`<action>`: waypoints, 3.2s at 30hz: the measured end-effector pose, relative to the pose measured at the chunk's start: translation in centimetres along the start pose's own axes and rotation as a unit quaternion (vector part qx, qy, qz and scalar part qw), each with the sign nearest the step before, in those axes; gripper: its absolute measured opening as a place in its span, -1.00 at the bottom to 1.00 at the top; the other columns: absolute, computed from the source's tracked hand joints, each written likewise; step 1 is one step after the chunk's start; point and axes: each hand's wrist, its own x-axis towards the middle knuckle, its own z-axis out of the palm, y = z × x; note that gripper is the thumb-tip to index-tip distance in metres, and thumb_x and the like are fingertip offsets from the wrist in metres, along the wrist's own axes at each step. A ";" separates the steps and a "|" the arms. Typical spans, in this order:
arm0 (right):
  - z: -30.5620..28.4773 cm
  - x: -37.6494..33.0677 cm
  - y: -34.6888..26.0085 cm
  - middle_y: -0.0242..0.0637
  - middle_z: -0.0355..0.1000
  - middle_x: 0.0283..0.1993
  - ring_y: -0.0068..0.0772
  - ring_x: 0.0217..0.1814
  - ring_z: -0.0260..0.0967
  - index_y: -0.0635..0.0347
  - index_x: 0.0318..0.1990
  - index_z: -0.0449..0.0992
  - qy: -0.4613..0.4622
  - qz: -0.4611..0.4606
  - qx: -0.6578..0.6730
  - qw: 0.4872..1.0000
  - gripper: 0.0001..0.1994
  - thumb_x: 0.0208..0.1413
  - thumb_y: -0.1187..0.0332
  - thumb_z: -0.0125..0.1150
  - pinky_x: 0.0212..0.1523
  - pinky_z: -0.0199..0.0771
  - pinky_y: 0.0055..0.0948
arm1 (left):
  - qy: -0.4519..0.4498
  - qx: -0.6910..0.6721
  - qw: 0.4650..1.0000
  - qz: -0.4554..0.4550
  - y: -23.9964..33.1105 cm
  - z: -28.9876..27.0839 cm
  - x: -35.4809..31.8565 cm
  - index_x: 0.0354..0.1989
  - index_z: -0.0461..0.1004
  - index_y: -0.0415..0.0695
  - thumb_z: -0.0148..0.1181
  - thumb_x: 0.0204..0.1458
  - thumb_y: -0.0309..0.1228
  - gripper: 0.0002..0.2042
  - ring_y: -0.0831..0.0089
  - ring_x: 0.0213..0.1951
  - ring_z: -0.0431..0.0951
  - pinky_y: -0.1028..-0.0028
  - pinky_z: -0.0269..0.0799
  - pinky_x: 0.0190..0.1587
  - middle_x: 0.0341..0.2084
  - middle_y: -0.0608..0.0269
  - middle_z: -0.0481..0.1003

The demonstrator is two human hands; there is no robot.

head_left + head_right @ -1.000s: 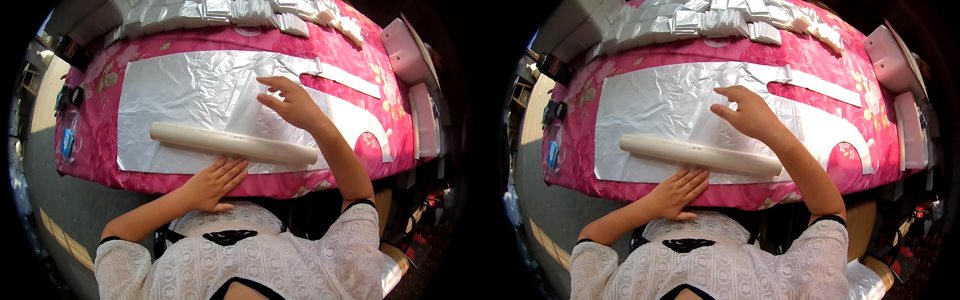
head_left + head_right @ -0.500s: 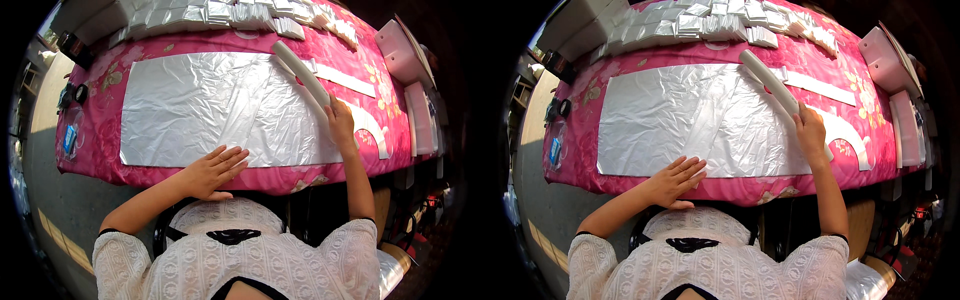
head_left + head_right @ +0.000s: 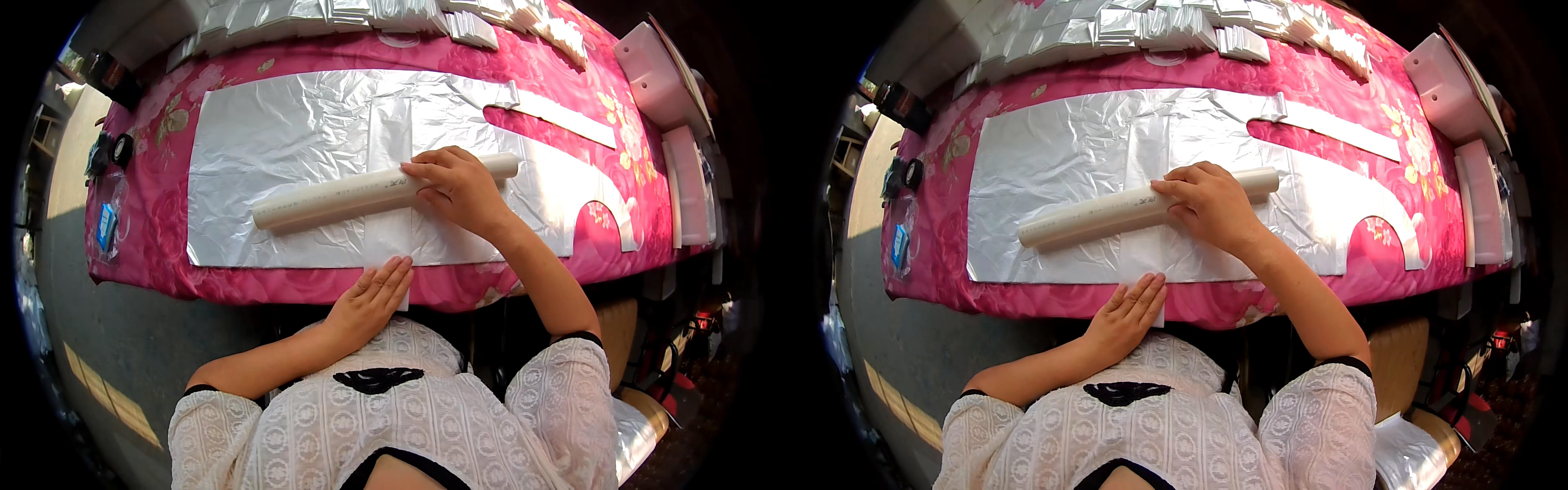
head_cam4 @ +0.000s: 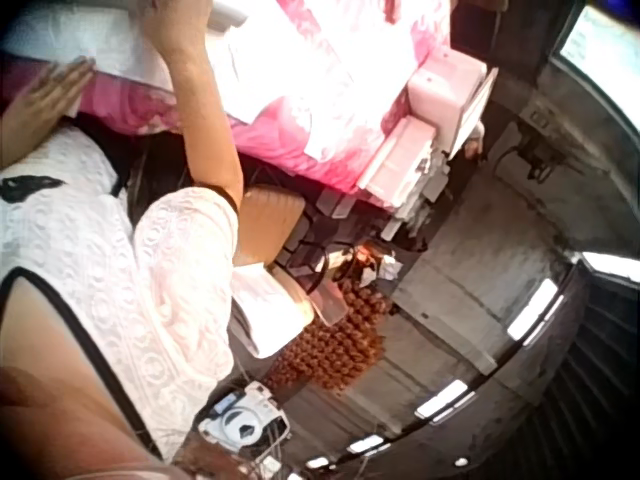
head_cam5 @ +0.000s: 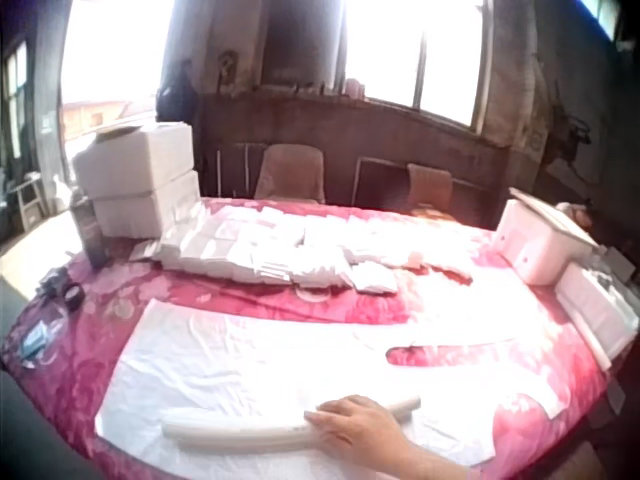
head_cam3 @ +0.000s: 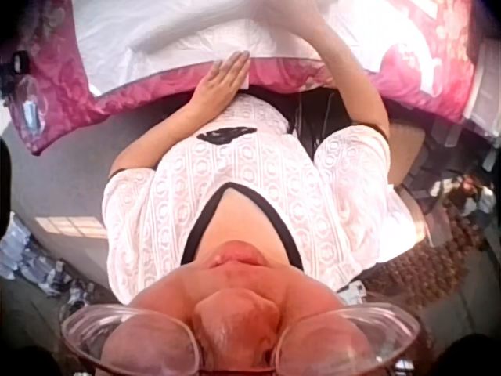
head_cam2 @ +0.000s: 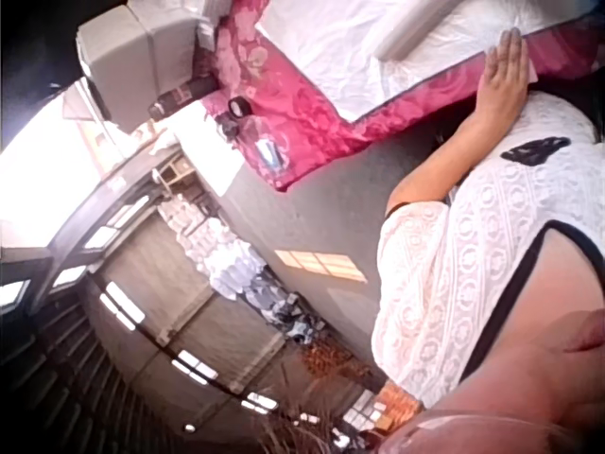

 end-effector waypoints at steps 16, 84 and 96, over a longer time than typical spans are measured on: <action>1.1 -1.7 -1.7 -0.19 0.31 0.06 -0.12 0.16 0.18 0.20 -0.03 0.40 -0.156 -0.069 0.111 0.979 -0.52 -0.25 0.63 0.02 0.11 0.27 -0.26 | 0.024 -0.220 0.970 0.105 -4.4 -1.9 -0.8 0.02 0.32 -0.27 -0.06 -0.03 -0.43 -0.61 0.24 0.12 0.32 0.27 0.20 0.18 0.05 0.07 0.33; 3.8 -2.9 -1.0 -0.39 0.48 -0.19 -0.40 -0.14 0.42 0.11 -0.27 0.53 0.050 -0.146 -0.021 0.988 -0.78 -0.15 0.43 0.11 -0.09 0.39 -0.41 | 0.194 -0.233 0.952 0.049 -8.1 -1.3 3.5 -0.22 0.45 -0.23 0.18 -0.24 -0.49 -0.69 0.30 -0.16 0.52 0.33 0.40 -0.07 -0.20 0.12 0.50; 3.0 -3.9 -1.6 -0.37 0.50 -0.29 -0.35 -0.23 0.43 0.11 -0.24 0.54 -0.013 -0.068 0.051 0.996 -0.76 -0.15 0.38 0.22 -0.27 0.41 -0.43 | 0.150 -0.301 0.940 -0.060 -7.9 -0.8 2.2 -0.13 0.43 -0.24 0.17 -0.21 -0.49 -0.63 0.29 -0.28 0.54 0.35 0.40 -0.16 -0.27 0.13 0.52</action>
